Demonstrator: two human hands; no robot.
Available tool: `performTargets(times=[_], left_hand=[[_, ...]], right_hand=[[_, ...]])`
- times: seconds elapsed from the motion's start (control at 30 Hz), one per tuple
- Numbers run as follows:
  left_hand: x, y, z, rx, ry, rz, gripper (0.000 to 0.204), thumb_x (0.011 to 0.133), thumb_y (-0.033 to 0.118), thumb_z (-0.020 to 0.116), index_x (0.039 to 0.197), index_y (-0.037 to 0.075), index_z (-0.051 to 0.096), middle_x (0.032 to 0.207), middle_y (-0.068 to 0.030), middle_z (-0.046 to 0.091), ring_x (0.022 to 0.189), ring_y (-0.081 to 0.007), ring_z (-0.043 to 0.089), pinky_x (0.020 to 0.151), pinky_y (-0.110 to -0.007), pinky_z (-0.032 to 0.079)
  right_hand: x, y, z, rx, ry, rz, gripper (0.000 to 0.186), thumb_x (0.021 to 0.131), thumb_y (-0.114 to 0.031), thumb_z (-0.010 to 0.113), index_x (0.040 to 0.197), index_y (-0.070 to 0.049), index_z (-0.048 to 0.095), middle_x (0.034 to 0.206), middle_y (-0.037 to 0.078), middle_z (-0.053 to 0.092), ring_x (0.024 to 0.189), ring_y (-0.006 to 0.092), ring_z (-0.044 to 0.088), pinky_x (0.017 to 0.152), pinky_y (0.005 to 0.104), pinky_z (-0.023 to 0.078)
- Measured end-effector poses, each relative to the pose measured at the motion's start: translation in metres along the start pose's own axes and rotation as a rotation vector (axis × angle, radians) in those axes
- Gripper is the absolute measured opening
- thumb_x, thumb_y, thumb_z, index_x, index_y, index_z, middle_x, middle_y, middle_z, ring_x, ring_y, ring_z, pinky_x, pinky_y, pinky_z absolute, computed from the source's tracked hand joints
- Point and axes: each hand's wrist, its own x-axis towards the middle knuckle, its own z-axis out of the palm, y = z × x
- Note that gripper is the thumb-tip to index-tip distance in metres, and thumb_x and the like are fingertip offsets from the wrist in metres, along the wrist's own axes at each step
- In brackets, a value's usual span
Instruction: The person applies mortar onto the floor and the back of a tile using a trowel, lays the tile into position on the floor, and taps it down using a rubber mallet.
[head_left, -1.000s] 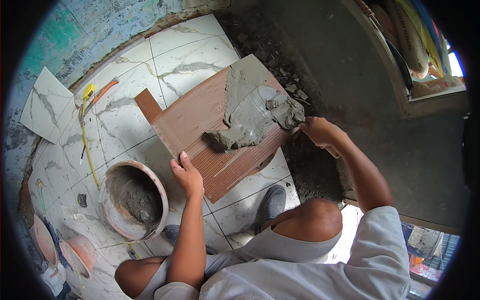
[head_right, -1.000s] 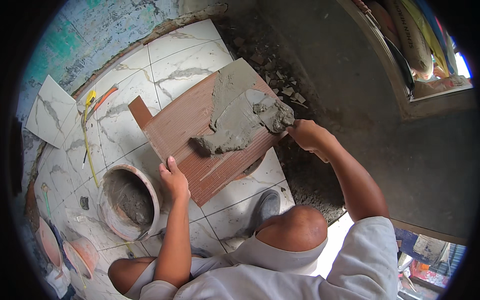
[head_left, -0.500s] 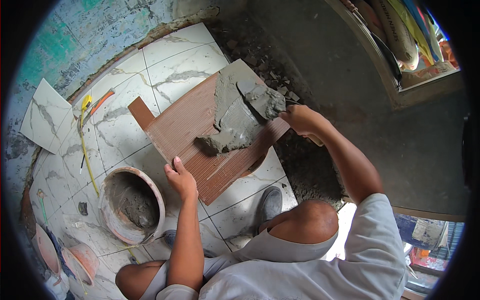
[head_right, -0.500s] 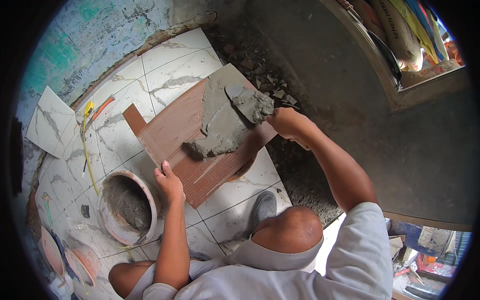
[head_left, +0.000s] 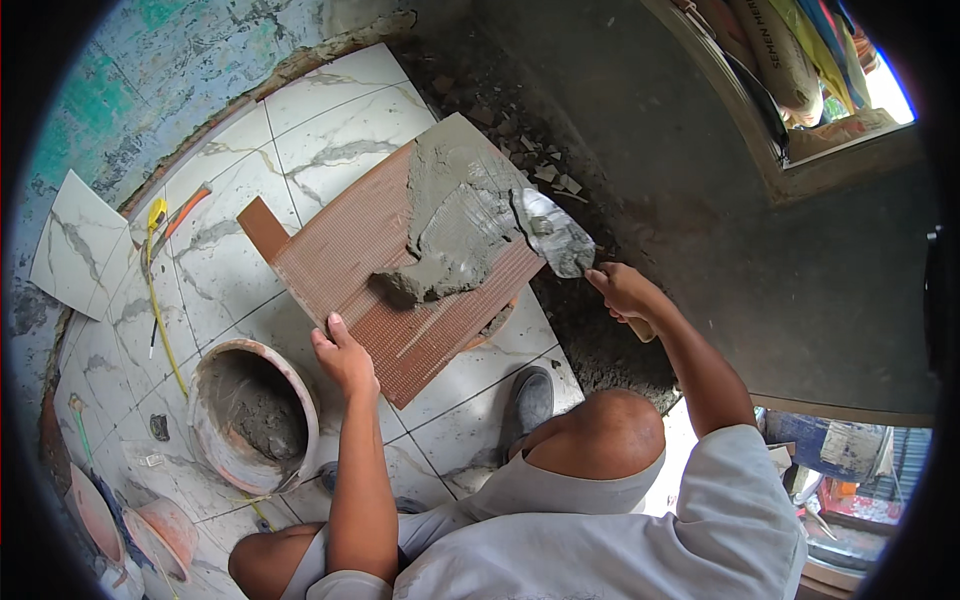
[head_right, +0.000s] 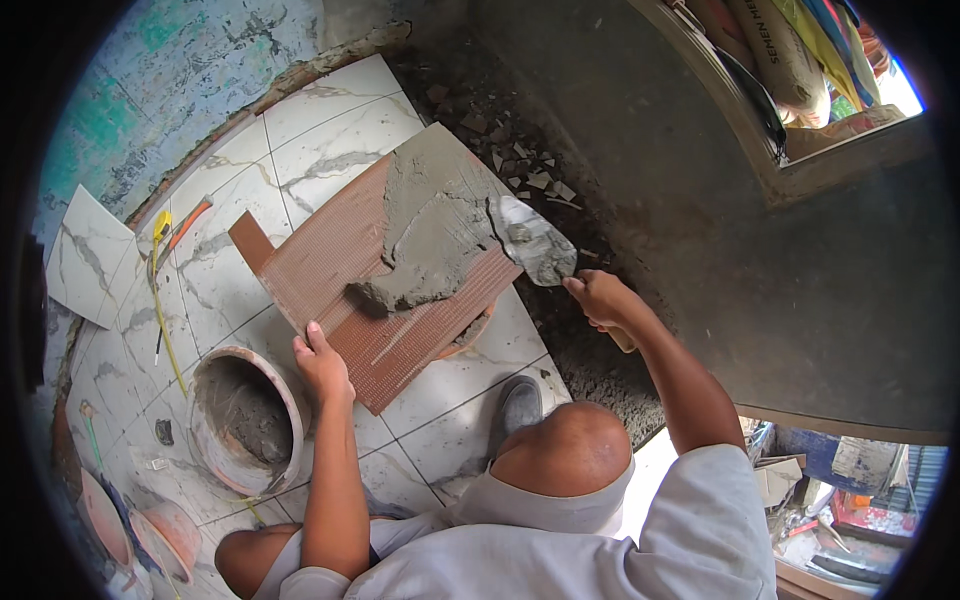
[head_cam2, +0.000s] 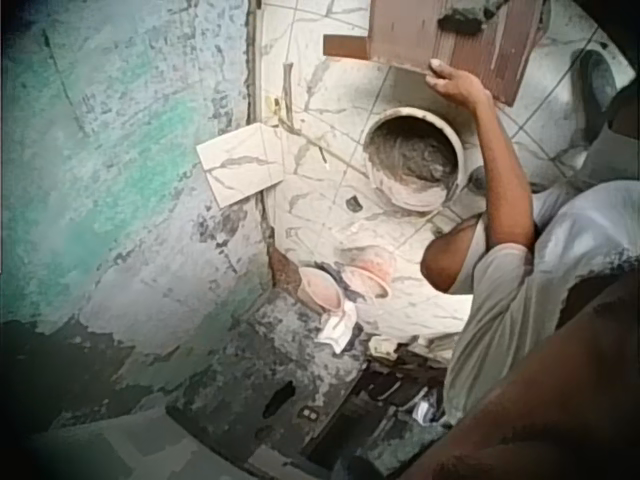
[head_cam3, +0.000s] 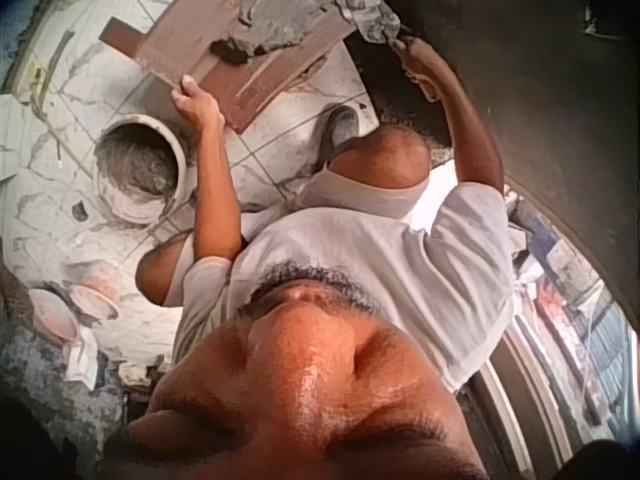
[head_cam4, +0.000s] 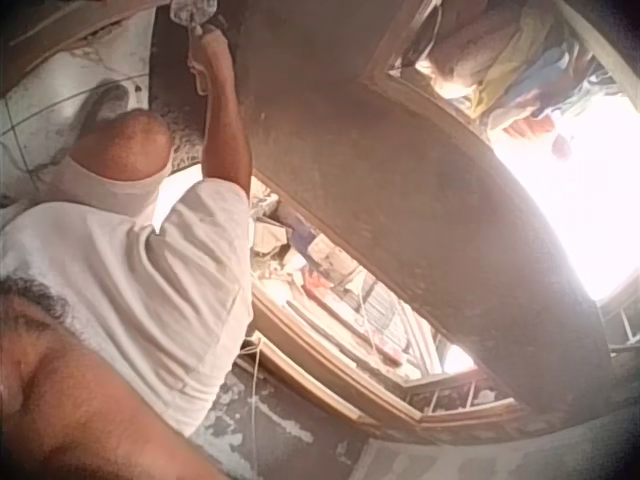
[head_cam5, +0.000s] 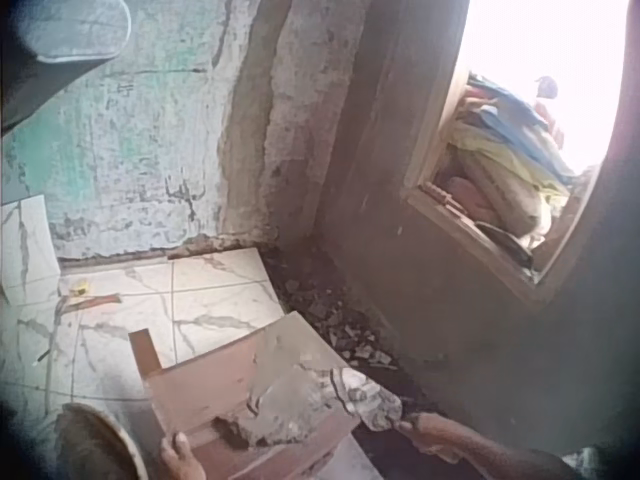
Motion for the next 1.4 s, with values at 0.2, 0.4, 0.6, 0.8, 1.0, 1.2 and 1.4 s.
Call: performTargets(times=[0.2,0.4,0.6,0.8,1.0,1.2,1.4], left_hand=[[0.001,-0.002,-0.006,0.148,0.077,0.094,0.036,0.099,0.028,0.052,0.098,-0.007,0.051,0.094,-0.0216,0.060,0.084,-0.0310,0.057,0.081,-0.042,0.045],[-0.002,0.000,-0.008,0.184,0.095,0.150,0.035,0.098,0.027,0.054,0.099,-0.008,0.050,0.096,-0.0240,0.060,0.087,-0.0355,0.058,0.081,-0.043,0.045],[-0.006,0.001,0.001,0.120,0.079,0.109,0.036,0.098,0.027,0.054,0.100,-0.009,0.050,0.099,-0.0250,0.061,0.087,-0.0364,0.060,0.080,-0.044,0.046],[-0.011,0.010,0.000,0.144,0.057,0.144,0.036,0.098,0.028,0.053,0.095,-0.008,0.049,0.092,-0.0228,0.060,0.081,-0.0344,0.058,0.078,-0.044,0.045],[-0.014,0.012,0.004,0.102,0.057,0.153,0.036,0.098,0.028,0.053,0.094,-0.007,0.049,0.091,-0.0229,0.060,0.081,-0.0342,0.058,0.077,-0.044,0.045],[-0.007,-0.002,-0.005,0.147,0.084,0.118,0.037,0.098,0.028,0.053,0.097,-0.008,0.050,0.095,-0.0229,0.060,0.084,-0.0327,0.057,0.080,-0.043,0.045],[-0.007,0.003,-0.003,-0.173,0.003,-0.027,0.035,0.101,0.030,0.046,0.098,-0.004,0.051,0.094,-0.0133,0.057,0.084,-0.0225,0.053,0.080,-0.035,0.044]], right_hand=[[-0.021,0.009,-0.044,-0.065,0.152,0.074,0.041,0.098,-0.039,0.050,0.101,0.001,0.060,0.066,0.014,0.060,0.055,0.0269,0.062,0.051,0.0400,0.051],[-0.102,-0.128,0.027,-0.593,-0.033,-0.462,0.040,0.096,-0.036,0.049,0.103,0.002,0.062,0.089,0.028,0.066,0.090,0.0450,0.064,0.081,0.0494,0.051],[-0.050,-0.106,0.050,-0.689,-0.043,-0.405,0.042,0.096,-0.036,0.049,0.106,0.002,0.062,0.097,0.026,0.067,0.096,0.0418,0.064,0.085,0.0476,0.051],[-0.031,-0.036,0.025,-0.600,0.037,-0.148,0.048,0.096,-0.041,0.046,0.113,0.001,0.061,0.099,0.025,0.067,0.092,0.0386,0.066,0.082,0.0462,0.052],[-0.021,0.052,-0.013,-0.271,0.084,0.063,0.046,0.098,-0.039,0.049,0.111,0.004,0.057,0.073,0.017,0.063,0.050,0.0240,0.062,0.049,0.0381,0.051],[-0.052,-0.010,-0.029,-0.091,0.036,-0.023,0.044,0.099,-0.040,0.048,0.102,0.003,0.057,0.064,0.006,0.053,0.049,0.0137,0.054,0.045,0.0317,0.049],[-0.056,-0.095,0.034,-0.226,-0.379,-0.165,0.043,0.100,-0.040,0.045,0.096,0.002,0.055,0.062,0.002,0.050,0.050,0.0131,0.054,0.045,0.0303,0.047]])
